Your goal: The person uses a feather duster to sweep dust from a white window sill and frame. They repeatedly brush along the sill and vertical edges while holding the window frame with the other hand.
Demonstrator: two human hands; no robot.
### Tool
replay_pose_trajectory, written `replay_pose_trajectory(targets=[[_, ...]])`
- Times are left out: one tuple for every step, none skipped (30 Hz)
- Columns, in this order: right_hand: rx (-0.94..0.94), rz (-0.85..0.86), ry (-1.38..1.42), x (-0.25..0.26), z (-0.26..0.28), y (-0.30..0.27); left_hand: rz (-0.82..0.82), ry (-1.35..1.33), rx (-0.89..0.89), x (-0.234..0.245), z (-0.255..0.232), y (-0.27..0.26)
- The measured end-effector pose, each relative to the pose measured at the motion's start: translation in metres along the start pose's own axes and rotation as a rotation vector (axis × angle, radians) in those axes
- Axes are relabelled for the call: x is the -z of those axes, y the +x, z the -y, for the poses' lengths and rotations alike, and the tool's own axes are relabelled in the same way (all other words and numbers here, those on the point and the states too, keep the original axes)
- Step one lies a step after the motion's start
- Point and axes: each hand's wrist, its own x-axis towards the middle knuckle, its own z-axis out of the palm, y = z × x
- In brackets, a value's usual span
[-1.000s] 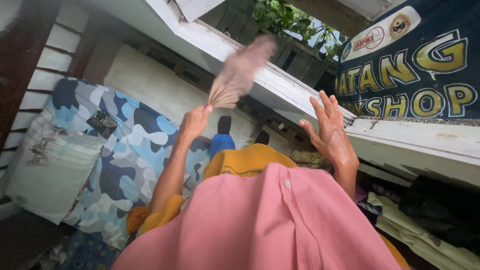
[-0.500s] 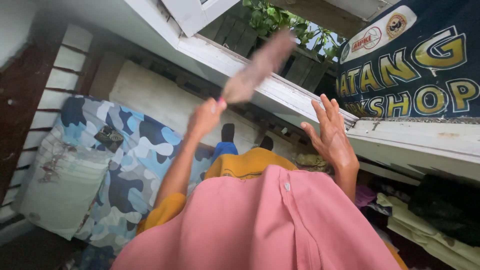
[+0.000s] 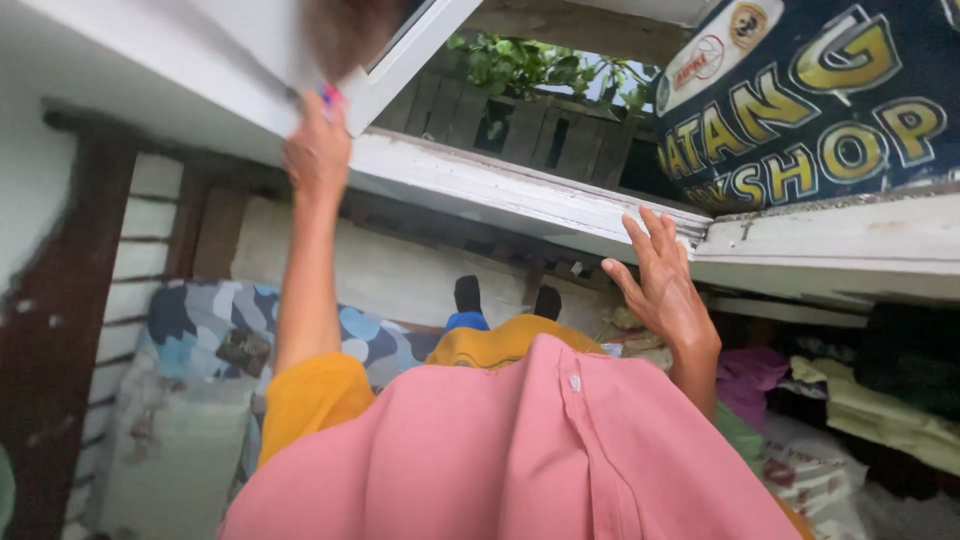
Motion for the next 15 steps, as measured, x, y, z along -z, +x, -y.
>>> replay_pose_trajectory(targets=[[-0.034,-0.009,0.002,0.0,0.0,-0.003,0.29,0.053,0.022,-0.011,-0.003,-0.014],[-0.069,-0.019,0.004,-0.001,-0.001,-0.006,0.58,0.111,0.036,-0.023,-0.006,-0.027],[-0.087,-0.031,0.006,-0.003,-0.005,-0.01,0.587,0.103,0.016,-0.028,-0.009,-0.027],[-0.089,-0.059,-0.011,-0.006,-0.008,-0.014,0.649,0.14,-0.039,-0.034,-0.013,-0.026],[-0.089,-0.089,-0.029,-0.009,-0.012,-0.017,0.707,0.178,-0.094,-0.04,-0.016,-0.025],[-0.106,-0.102,-0.028,-0.009,-0.009,-0.019,0.71,0.171,-0.114,-0.035,-0.025,-0.005],[-0.168,-0.086,-0.006,-0.01,-0.007,-0.022,0.622,0.107,-0.141,-0.029,-0.034,0.013],[-0.231,-0.071,0.017,-0.01,-0.004,-0.024,0.535,0.043,-0.166,-0.023,-0.044,0.03],[-0.244,-0.079,0.02,-0.012,-0.003,-0.026,0.54,0.037,-0.181,-0.011,-0.057,0.056],[-0.257,-0.082,0.041,-0.014,-0.003,-0.028,0.287,-0.118,-0.266,0.0,-0.07,0.081],[-0.269,-0.084,0.062,-0.016,-0.002,-0.03,0.034,-0.274,-0.351,0.012,-0.083,0.106],[-0.283,-0.092,0.066,-0.016,0.002,-0.032,0.04,-0.283,-0.363,0.014,-0.091,0.127],[-0.304,-0.078,0.076,-0.015,0.007,-0.032,-0.1,-0.346,-0.42,0.016,-0.1,0.149],[-0.325,-0.064,0.086,-0.014,0.011,-0.032,-0.24,-0.41,-0.478,0.019,-0.109,0.171],[-0.334,-0.073,0.09,-0.017,0.009,-0.033,-0.237,-0.418,-0.488,-0.017,-0.099,0.185]])
